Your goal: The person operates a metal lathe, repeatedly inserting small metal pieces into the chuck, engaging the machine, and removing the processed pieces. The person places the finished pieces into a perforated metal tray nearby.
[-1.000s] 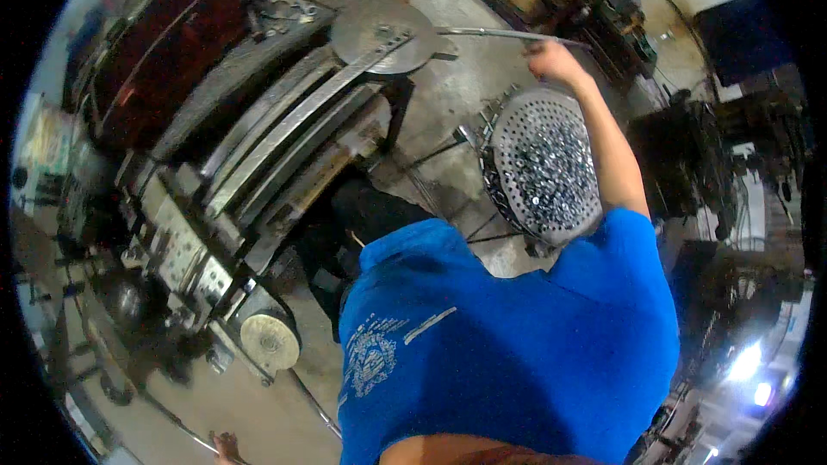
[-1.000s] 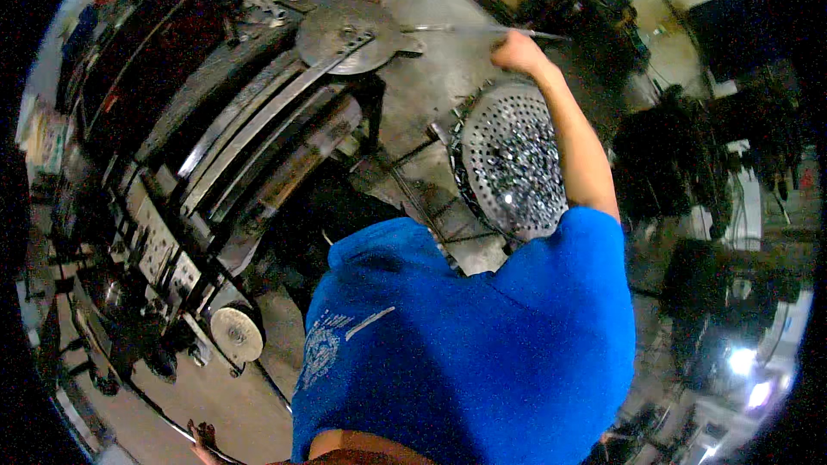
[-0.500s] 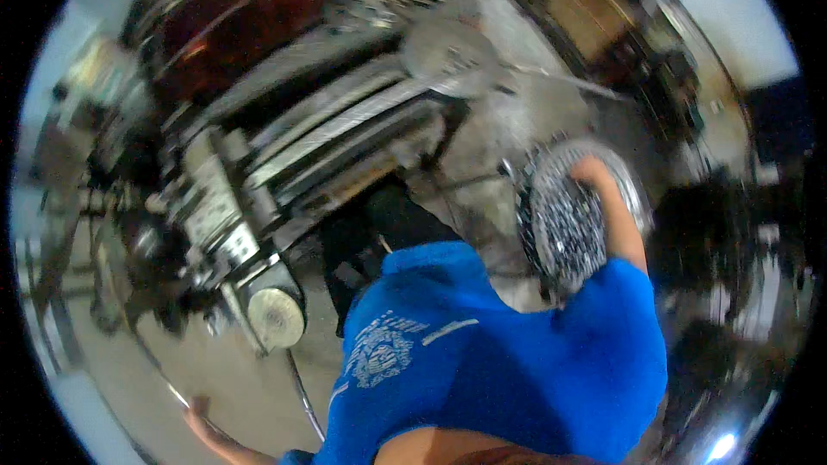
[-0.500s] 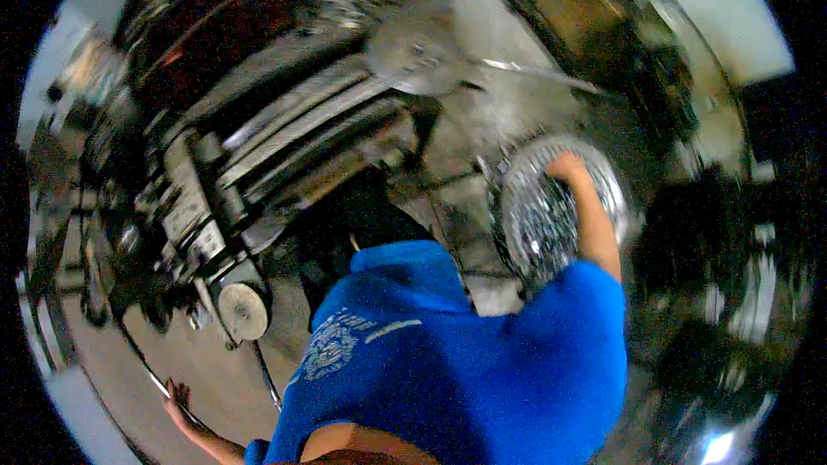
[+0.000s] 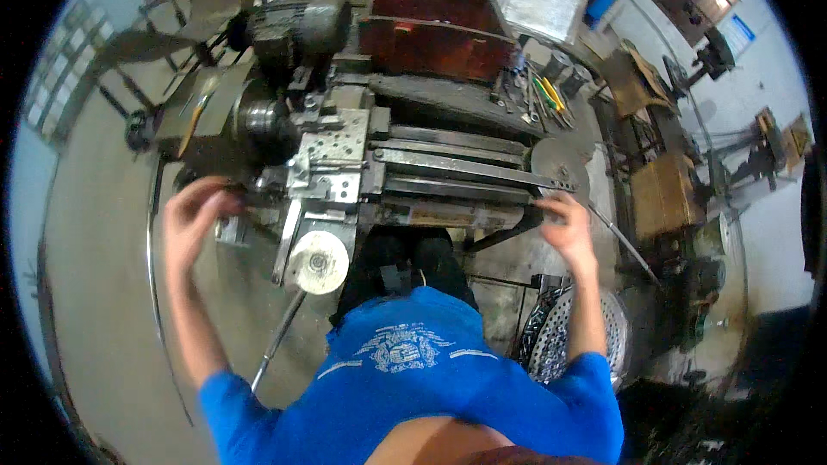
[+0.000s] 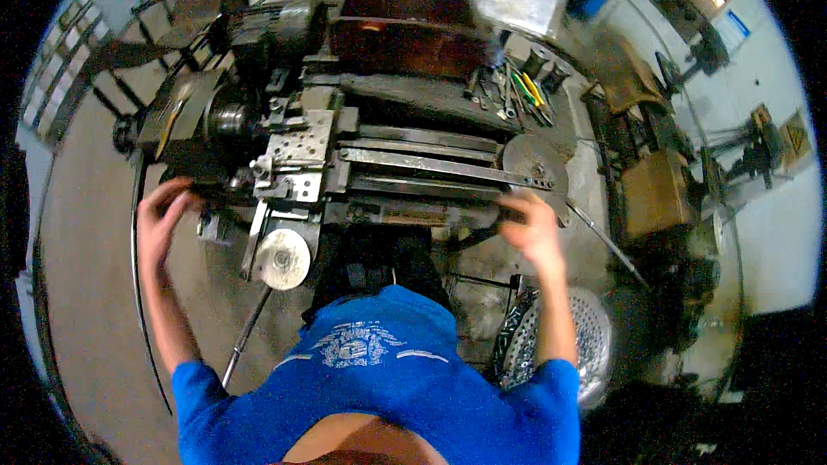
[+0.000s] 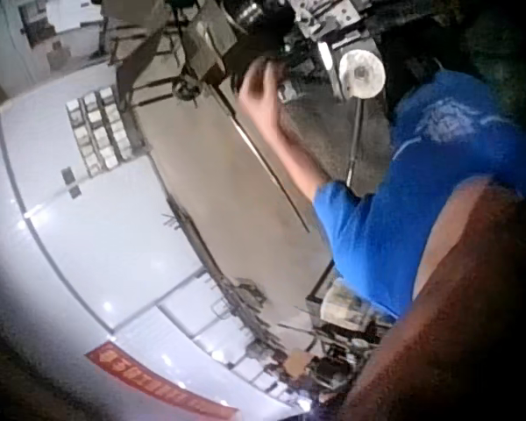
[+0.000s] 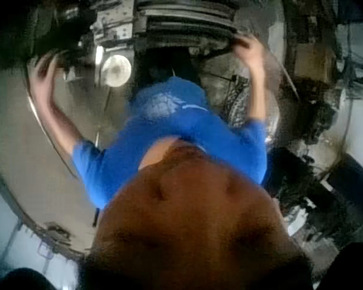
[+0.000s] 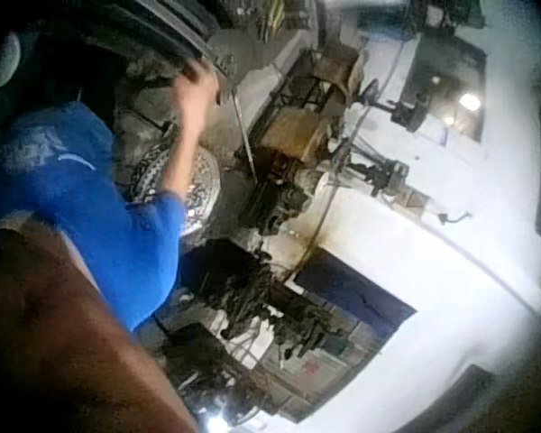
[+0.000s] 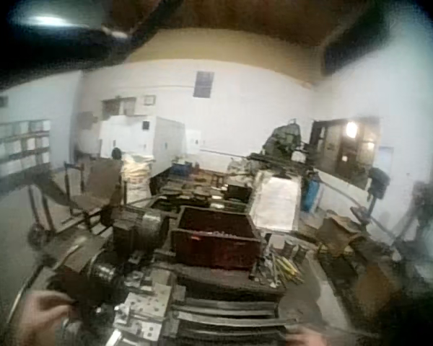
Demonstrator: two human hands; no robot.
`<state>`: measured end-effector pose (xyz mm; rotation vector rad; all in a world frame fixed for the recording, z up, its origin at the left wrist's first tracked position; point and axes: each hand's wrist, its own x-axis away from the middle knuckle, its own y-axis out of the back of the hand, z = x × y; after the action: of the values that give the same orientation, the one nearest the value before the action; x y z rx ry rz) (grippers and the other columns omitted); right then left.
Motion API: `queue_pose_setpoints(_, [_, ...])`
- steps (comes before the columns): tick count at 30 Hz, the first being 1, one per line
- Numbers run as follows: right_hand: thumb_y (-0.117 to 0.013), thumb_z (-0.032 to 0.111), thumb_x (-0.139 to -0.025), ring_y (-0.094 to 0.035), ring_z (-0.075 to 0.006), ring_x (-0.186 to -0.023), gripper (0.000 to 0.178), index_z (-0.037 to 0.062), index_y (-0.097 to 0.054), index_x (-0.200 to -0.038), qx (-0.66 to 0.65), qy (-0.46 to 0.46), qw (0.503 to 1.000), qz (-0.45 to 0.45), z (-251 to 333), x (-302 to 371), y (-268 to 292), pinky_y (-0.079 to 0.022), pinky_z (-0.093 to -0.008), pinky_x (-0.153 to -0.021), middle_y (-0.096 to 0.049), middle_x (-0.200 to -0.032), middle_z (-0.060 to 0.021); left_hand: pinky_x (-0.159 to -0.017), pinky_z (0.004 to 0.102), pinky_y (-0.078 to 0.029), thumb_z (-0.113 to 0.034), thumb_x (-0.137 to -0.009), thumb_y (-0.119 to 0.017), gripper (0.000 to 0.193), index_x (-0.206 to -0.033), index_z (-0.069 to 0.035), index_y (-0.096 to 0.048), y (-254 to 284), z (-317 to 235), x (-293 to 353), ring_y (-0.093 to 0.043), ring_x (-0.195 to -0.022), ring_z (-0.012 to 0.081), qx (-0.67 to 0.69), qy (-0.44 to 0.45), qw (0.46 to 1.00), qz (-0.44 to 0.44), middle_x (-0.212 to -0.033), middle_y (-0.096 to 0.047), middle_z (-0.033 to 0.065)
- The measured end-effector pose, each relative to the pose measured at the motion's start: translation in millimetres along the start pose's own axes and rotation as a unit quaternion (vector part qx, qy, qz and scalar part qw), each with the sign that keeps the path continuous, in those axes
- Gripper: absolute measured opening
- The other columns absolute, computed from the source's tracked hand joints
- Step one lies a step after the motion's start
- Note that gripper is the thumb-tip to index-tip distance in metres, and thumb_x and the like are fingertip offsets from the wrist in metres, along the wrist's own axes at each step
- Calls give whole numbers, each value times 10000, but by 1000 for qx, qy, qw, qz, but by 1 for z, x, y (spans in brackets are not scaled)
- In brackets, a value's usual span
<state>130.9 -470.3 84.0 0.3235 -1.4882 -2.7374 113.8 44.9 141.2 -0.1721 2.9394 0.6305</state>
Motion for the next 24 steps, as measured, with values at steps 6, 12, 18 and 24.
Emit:
queue_pose_setpoints(6, [-562,153,-528,-531,-328,-871,496,16,-556,-1005,-123,377,918,31,158,-64,-53,-442,-348,-741,-467,-1038,-203,-624,257,-451,-181,-831,-503,258,-825,61,-591,-116,-32,-40,-573,-632,131,110,-83,975,172,-675,-607,80])
queue_pose_setpoints(12, [-558,93,-507,-508,-372,-875,484,12,-550,-984,-109,446,888,2,194,-71,-68,-438,-371,-762,-459,-1037,-224,-598,261,-457,-319,-815,-536,349,-773,22,-596,-143,-18,-35,-579,-601,149,347,-10,913,212,-651,-596,92])
queue_pose_setpoints(18, [-568,89,-489,-517,-339,-896,424,29,-586,-908,-151,416,896,42,201,-74,-76,-434,-348,-783,-462,-1048,-209,-537,259,-469,-323,-808,-549,369,-837,42,-593,-140,-5,-37,-570,-554,150,369,-5,909,194,-637,-588,104])
queue_pose_setpoints(24, [-531,93,-480,-556,-268,-905,399,23,-626,-860,-186,387,900,70,207,-84,-78,-418,-313,-807,-540,-1023,-166,-514,267,-475,-291,-803,-552,332,-801,38,-594,-132,-2,-39,-572,-519,163,425,5,884,193,-613,-584,112])
